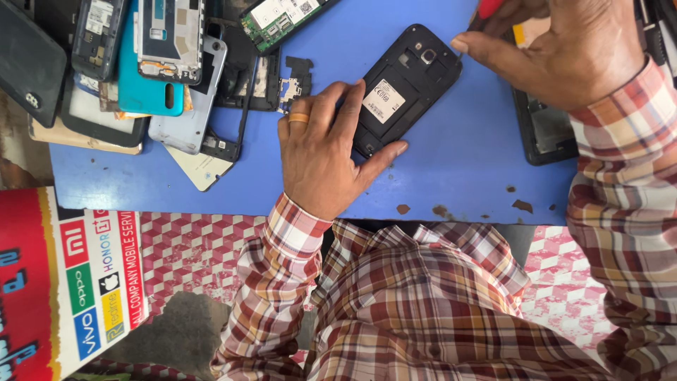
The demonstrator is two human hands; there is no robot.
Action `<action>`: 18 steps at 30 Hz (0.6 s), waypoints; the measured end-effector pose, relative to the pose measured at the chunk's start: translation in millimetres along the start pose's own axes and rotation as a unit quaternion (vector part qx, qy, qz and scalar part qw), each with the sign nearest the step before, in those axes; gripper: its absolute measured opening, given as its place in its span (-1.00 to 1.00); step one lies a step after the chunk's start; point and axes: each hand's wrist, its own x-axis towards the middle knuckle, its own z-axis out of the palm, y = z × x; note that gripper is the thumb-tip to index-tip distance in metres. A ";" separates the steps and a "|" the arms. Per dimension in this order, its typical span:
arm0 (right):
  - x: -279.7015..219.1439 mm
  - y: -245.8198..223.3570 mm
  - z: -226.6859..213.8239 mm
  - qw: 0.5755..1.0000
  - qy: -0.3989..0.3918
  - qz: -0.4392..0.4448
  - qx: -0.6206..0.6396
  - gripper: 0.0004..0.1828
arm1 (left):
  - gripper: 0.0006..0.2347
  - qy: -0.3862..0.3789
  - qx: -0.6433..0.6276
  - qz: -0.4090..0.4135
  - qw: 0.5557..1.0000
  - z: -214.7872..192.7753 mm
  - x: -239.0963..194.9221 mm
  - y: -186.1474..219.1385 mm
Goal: The person uses a screwdriver to remove screws from the back of a black smartphone. They work at a blue workbench cluttered with disassembled phone parts and tools, focusing on one device at a time.
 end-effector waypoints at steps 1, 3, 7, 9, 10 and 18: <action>0.5 -2.3 -1.4 0.999 -0.009 0.006 0.043 -0.66 | -0.29 0.004 -0.003 -0.001 1.000 -0.4 -1.4 0.5; 2.2 -4.7 -4.2 0.993 -0.032 -0.001 0.112 -0.72 | -0.32 0.006 -0.007 -0.007 1.000 0.6 -1.5 0.2; 3.1 -6.2 -6.1 0.972 -0.050 0.100 0.206 -0.73 | -0.35 0.006 -0.014 -0.009 1.000 -3.2 -1.2 2.4; -0.9 -5.0 -5.2 0.965 -0.034 0.132 0.224 -0.79 | -0.36 0.001 -0.034 -0.011 0.999 -5.6 -1.6 0.4; -3.6 -3.9 -5.2 0.970 -0.021 0.099 0.220 -0.85 | -0.37 -0.002 -0.046 -0.013 0.999 -6.4 -2.4 -0.8; -2.4 0.1 3.0 0.981 0.020 0.062 0.185 -0.89 | -0.36 0.014 -0.038 -0.015 0.999 -8.8 -3.9 -1.8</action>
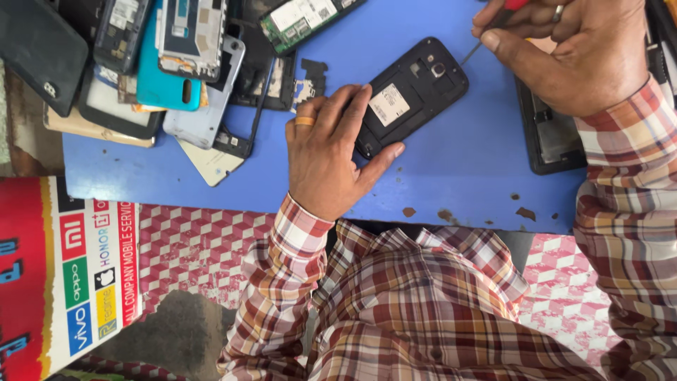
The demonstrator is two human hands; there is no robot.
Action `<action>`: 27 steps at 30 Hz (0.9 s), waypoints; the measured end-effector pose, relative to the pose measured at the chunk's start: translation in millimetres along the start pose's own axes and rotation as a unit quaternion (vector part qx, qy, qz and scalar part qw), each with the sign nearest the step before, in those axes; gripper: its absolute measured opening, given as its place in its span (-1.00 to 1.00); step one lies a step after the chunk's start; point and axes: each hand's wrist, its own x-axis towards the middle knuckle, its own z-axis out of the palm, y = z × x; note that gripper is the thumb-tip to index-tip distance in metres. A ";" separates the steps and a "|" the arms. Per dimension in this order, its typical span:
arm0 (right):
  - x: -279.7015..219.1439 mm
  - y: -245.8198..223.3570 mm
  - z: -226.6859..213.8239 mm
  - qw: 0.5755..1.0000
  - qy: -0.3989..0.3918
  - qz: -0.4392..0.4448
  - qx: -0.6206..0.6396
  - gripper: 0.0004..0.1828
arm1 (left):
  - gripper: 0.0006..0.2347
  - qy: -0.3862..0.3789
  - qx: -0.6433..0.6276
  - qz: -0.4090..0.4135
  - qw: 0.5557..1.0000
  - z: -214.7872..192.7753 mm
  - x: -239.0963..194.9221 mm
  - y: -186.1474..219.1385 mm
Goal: The person uses a screwdriver to remove screws from the back of a black smartphone. They work at a blue workbench cluttered with disassembled phone parts and tools, focusing on one device at a time.
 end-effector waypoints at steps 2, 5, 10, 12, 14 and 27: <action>0.4 0.0 0.1 1.000 0.005 0.003 -0.012 -0.88 | -0.36 -0.004 -0.003 -0.003 1.000 0.7 -0.1 -0.1; 1.9 0.0 1.7 1.000 -0.002 0.018 -0.013 -0.86 | -0.36 -0.008 -0.003 -0.005 1.000 2.8 -1.0 -2.7; 6.9 -0.2 3.9 1.000 -0.021 0.013 0.003 -0.72 | -0.35 0.000 0.001 -0.001 1.000 4.3 -1.4 -4.8; 7.6 0.4 3.3 1.000 -0.024 0.008 -0.002 -0.64 | -0.35 -0.003 -0.001 -0.002 1.000 3.8 -1.4 -5.5; 6.4 2.0 2.2 1.000 -0.026 0.003 -0.003 -0.59 | -0.35 -0.004 -0.002 -0.003 1.000 4.4 -1.2 -5.7; 4.3 5.4 4.4 1.000 -0.019 -0.008 -0.009 -0.49 | -0.36 -0.008 0.004 -0.007 1.000 5.1 -1.0 -4.9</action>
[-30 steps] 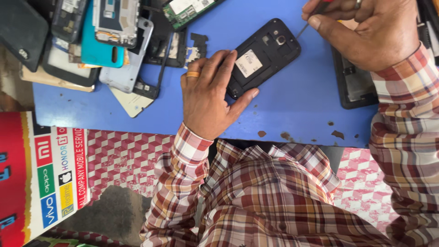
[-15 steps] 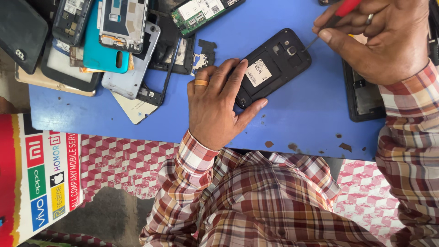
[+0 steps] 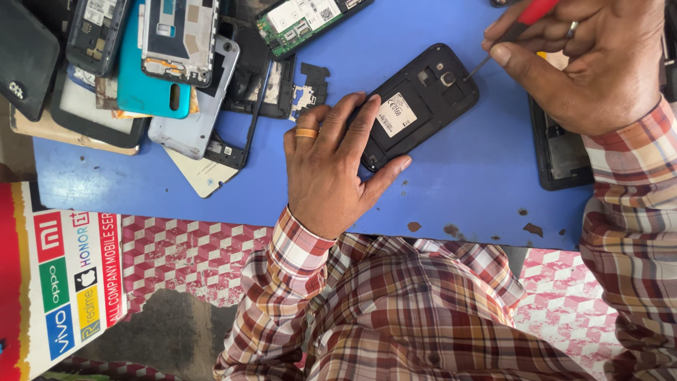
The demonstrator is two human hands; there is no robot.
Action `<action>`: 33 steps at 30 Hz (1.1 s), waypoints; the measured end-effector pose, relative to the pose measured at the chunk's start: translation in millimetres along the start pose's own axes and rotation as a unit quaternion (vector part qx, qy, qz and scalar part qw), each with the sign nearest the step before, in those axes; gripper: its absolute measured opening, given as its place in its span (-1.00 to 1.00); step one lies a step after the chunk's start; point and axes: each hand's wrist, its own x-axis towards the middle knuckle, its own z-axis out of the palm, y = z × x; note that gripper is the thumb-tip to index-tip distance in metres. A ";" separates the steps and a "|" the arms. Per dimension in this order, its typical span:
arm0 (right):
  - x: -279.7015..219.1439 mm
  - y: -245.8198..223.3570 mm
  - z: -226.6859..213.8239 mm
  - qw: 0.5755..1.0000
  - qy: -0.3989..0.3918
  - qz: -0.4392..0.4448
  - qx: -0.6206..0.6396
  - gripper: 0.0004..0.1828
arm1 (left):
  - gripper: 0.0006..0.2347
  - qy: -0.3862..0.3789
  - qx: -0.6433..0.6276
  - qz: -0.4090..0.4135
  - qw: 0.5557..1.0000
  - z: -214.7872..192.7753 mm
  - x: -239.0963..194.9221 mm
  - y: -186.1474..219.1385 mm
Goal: The person uses a screwdriver to remove screws from the back of a black smartphone. They work at a blue workbench cluttered with disassembled phone parts and tools, focusing on one device at a time.
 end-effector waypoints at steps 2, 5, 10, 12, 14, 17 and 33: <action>0.9 0.3 -0.5 1.000 -0.003 0.006 -0.005 -0.53 | -0.36 -0.001 -0.001 0.000 1.000 0.0 0.4 0.3; 0.5 -0.8 0.6 1.000 0.000 0.017 -0.008 -0.58 | -0.37 0.001 -0.001 -0.001 1.000 -0.5 0.1 -0.1; -0.7 -1.6 1.3 0.999 0.004 -0.026 0.022 -0.44 | -0.37 0.001 -0.004 -0.003 1.000 -0.1 -0.2 -0.2; 1.3 -2.6 1.6 0.998 0.003 -0.063 0.008 -0.35 | -0.37 0.003 -0.001 -0.001 1.000 0.1 0.0 -0.2; 3.5 -5.4 1.6 0.995 0.008 -0.072 -0.061 -0.28 | -0.37 0.004 0.000 0.000 1.000 -0.1 -0.2 -0.1; 7.0 -11.8 1.2 0.978 0.033 -0.078 -0.189 -0.22 | -0.37 0.003 -0.004 0.001 1.000 -1.1 0.9 0.2; 7.7 -10.5 7.1 0.988 0.048 -0.095 -0.112 -0.25 | -0.36 0.008 -0.003 -0.002 1.000 -1.5 -0.7 1.4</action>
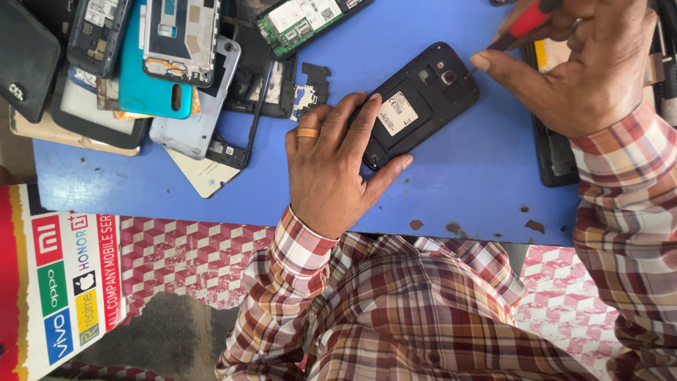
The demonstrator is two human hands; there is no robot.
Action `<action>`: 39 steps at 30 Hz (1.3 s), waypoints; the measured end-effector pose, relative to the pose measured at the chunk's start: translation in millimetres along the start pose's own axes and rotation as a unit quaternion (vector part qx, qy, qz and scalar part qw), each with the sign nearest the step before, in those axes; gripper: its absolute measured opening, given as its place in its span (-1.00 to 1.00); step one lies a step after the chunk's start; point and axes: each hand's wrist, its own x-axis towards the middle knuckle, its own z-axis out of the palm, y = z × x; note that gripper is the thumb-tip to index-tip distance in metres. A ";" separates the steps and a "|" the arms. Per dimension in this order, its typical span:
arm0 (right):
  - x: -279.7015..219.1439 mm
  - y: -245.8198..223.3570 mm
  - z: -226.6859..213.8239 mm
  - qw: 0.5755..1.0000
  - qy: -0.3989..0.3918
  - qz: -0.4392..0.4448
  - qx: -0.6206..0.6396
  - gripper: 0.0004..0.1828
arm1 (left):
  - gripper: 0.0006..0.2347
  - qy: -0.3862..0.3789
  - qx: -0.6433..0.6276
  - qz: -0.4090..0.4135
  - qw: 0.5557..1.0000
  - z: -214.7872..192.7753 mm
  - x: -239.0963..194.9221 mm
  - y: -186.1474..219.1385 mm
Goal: The person uses a screwdriver to remove screws from the back of a black smartphone. They work at a blue workbench cluttered with disassembled phone parts and tools, focusing on one device at a time.
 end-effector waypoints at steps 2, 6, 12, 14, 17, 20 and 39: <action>0.5 1.8 -0.5 1.000 -0.005 0.007 -0.015 -0.26 | -0.36 -0.002 0.000 0.001 1.000 0.5 1.3 -1.1; -0.8 -1.0 -3.1 0.999 -0.027 0.019 -0.025 -0.27 | -0.36 -0.004 -0.002 0.000 1.000 1.0 0.0 -0.9; -3.0 2.9 -1.1 0.998 -0.015 0.003 -0.056 -0.25 | -0.37 -0.001 0.001 0.006 1.000 0.2 0.9 -1.0; -6.8 6.6 -0.1 0.997 -0.001 -0.001 -0.073 -0.25 | -0.36 -0.002 -0.004 0.008 1.000 1.0 0.5 -1.5; -10.9 9.0 -0.9 0.998 -0.017 0.033 -0.047 -0.28 | -0.36 -0.005 -0.008 0.006 1.000 0.4 0.4 -1.8; -12.8 8.9 -2.1 0.998 -0.035 0.057 -0.009 -0.33 | -0.37 -0.008 -0.007 0.002 1.000 -1.5 0.3 -0.1; -3.2 8.2 -2.1 1.000 -0.029 -0.003 0.003 -0.37 | -0.35 -0.004 -0.006 0.001 1.000 -0.4 1.5 0.3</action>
